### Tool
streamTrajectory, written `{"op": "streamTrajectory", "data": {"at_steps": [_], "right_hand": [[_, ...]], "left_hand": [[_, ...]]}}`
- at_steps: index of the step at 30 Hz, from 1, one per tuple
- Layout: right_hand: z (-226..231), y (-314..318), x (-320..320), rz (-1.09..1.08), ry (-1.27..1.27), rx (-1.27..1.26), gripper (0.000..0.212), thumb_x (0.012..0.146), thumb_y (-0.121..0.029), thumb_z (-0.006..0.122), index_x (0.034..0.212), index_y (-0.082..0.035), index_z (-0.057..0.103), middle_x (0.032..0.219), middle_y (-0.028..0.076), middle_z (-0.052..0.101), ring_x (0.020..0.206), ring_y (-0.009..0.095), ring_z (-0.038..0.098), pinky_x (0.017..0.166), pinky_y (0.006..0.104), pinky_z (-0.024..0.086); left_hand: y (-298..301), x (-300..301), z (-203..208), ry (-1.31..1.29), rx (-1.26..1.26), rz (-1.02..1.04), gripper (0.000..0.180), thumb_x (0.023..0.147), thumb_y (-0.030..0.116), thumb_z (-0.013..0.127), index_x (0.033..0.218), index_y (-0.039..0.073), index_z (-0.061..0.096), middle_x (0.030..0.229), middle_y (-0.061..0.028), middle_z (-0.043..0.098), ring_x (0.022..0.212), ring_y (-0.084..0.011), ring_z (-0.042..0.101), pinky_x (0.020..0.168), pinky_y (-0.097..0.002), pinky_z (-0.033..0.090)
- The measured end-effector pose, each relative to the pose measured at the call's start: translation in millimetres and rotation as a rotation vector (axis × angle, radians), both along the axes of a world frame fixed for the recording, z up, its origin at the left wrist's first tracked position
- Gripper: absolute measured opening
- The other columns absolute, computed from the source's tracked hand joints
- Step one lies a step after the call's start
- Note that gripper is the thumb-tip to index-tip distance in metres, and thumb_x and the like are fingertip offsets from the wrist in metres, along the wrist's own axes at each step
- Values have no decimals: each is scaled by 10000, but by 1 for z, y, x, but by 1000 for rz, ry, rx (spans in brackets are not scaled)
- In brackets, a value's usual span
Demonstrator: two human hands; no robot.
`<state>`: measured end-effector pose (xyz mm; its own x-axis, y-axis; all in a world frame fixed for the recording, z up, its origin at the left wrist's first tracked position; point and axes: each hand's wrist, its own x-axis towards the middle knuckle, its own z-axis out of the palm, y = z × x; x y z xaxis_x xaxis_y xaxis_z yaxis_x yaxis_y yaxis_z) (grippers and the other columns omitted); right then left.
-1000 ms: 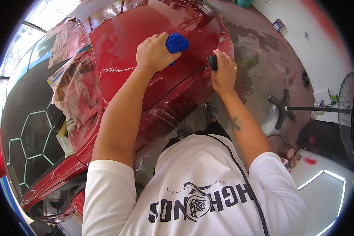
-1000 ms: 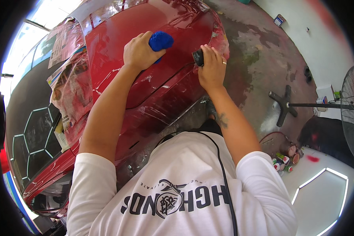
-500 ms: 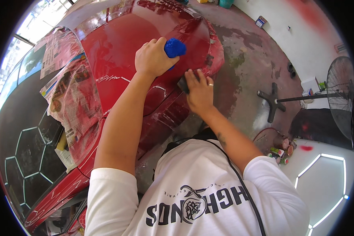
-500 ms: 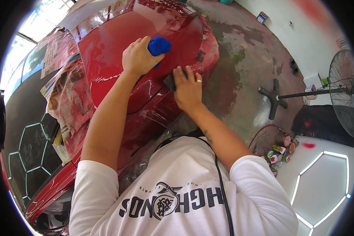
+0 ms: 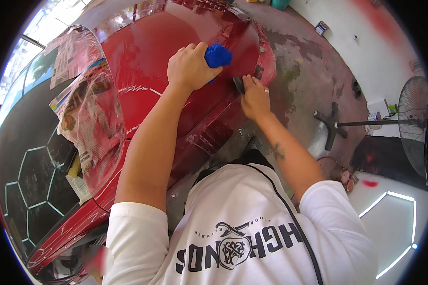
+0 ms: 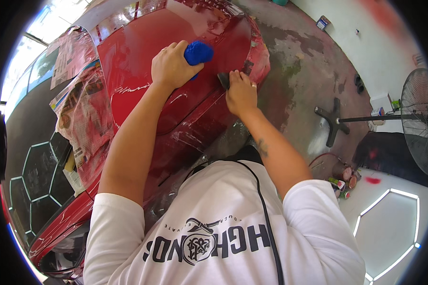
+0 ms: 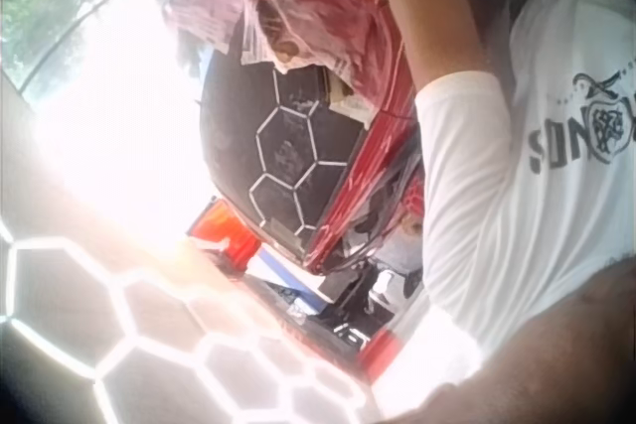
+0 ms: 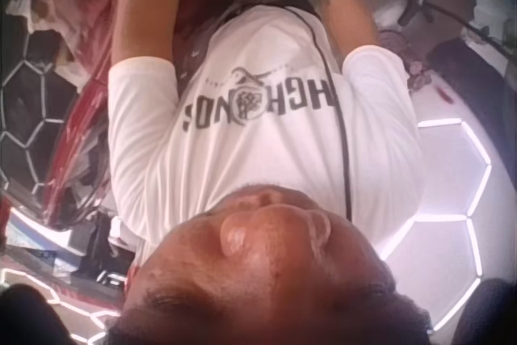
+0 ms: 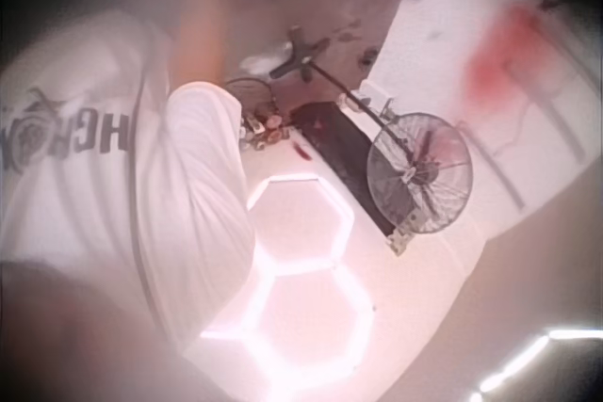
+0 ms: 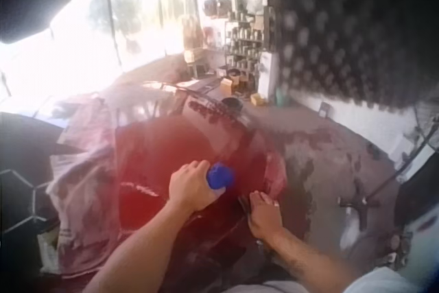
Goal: The person scrubs the hood of a red car with a black sanding block and wipes the surface with a blue microfiber cloth. They repeatedly dip the cloth into a bucket of water and continue cleaning the hood area.
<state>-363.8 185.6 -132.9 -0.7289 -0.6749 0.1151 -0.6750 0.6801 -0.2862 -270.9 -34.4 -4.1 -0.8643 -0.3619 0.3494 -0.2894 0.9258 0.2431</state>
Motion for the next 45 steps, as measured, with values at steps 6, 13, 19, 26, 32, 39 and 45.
{"op": "streamTrajectory", "data": {"at_steps": [6, 13, 19, 26, 32, 39, 45], "right_hand": [[-4, 8, -44, 29, 29, 6, 727, 1007, -156, 695, 1688, -21, 478, 1764, 161, 498, 1642, 360, 443, 1300, 625, 369], [-15, 2, -71, 32, 188, 95, 669, 1045, -238, 661, 1675, -61, 520, 1742, 143, 533, 1714, 338, 332, 1364, 652, 255], [16, -5, -224, -146, -426, -373, 441, 1098, -411, 631, 1299, -63, 811, 1197, 160, 838, 1247, 373, 757, 1098, 500, 550], [-30, 167, -299, -483, -915, -959, 288, 994, -358, 793, 1118, -99, 782, 988, -15, 751, 854, 117, 706, 723, 328, 544], [-51, 210, -342, -551, -1138, -1017, 316, 1048, -436, 721, 1231, -178, 723, 1023, -49, 757, 875, 94, 705, 677, 282, 489], [-32, 141, -361, -343, -993, -844, 194, 1065, -192, 831, 1192, -78, 739, 1014, 1, 774, 852, 113, 733, 684, 257, 530], [-13, 154, -334, -349, -1153, -926, 256, 1042, -114, 801, 1244, -91, 646, 1094, 39, 777, 916, 164, 775, 720, 296, 593]], "left_hand": [[4, -5, 2, 17, -9, 7, 557, 785, 487, 930, 1157, 114, 748, 1098, -125, 780, 1090, -381, 767, 961, -530, 610], [8, -8, 7, -40, -15, 46, 543, 778, 468, 933, 1153, 122, 747, 1095, -119, 776, 1101, -363, 769, 961, -517, 615], [19, -13, 12, -37, 33, 110, 550, 775, 404, 929, 1240, 173, 748, 1232, -112, 776, 1201, -380, 741, 1002, -511, 606], [64, -16, -19, -99, -298, 92, 575, 750, 369, 954, 1292, 287, 781, 1504, -103, 695, 1386, -391, 665, 1179, -625, 464], [70, -100, -30, -144, -149, 282, 431, 773, 394, 946, 1119, 194, 784, 1225, -78, 764, 1216, -382, 726, 1065, -549, 545], [56, -156, -8, -277, -40, 387, 459, 857, 416, 889, 1185, 130, 742, 1140, -128, 782, 1092, -397, 789, 933, -545, 627], [42, -23, 11, -281, -162, 558, 515, 831, 460, 915, 1197, 140, 744, 1153, -126, 812, 1048, -384, 806, 901, -527, 643]]}}
